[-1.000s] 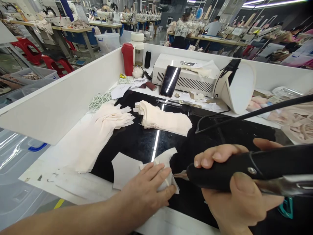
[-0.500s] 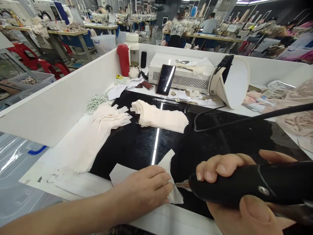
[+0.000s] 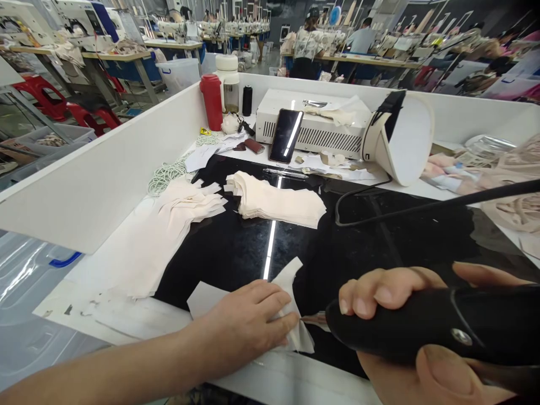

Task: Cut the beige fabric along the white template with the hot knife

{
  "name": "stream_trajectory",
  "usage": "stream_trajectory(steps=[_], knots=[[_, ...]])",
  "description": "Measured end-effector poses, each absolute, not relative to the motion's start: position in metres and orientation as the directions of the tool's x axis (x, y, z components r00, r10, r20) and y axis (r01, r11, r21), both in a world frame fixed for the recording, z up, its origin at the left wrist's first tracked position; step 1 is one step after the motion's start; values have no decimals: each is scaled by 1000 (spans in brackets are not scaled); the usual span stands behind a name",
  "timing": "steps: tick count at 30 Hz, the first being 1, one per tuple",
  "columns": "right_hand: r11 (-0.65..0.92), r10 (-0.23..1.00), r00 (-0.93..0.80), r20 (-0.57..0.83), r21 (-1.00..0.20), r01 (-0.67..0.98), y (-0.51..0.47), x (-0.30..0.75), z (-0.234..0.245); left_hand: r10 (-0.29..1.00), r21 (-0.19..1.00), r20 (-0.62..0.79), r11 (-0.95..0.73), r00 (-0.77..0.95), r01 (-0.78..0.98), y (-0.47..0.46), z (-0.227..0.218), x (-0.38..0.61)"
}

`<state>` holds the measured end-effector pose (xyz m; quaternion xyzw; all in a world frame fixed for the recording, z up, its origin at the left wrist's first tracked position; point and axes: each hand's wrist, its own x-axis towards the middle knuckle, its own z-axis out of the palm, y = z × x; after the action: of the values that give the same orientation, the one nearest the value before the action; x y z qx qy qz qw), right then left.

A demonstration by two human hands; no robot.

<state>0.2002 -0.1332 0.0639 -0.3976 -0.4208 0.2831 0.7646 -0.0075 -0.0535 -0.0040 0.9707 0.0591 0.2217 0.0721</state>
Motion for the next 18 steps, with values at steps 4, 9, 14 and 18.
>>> stream_trajectory(steps=[4, 9, 14, 18], knots=[[506, 763, 511, 396, -857, -92, -135, 204, 66, 150, 144, 429, -985, 891, 97, -54, -6, -7], [513, 753, 523, 400, -855, -83, -132, 201, 62, 163, 163, 400, -981, 902, 105, -56, -7, -7], [593, 624, 670, 402, -802, -71, -118, 189, 63, 167, 164, 396, -980, 903, 109, -57, -8, -7], [616, 606, 660, 443, -787, -38, -108, 183, 63, 163, 158, 377, -981, 912, 110, -57, -10, -6]])
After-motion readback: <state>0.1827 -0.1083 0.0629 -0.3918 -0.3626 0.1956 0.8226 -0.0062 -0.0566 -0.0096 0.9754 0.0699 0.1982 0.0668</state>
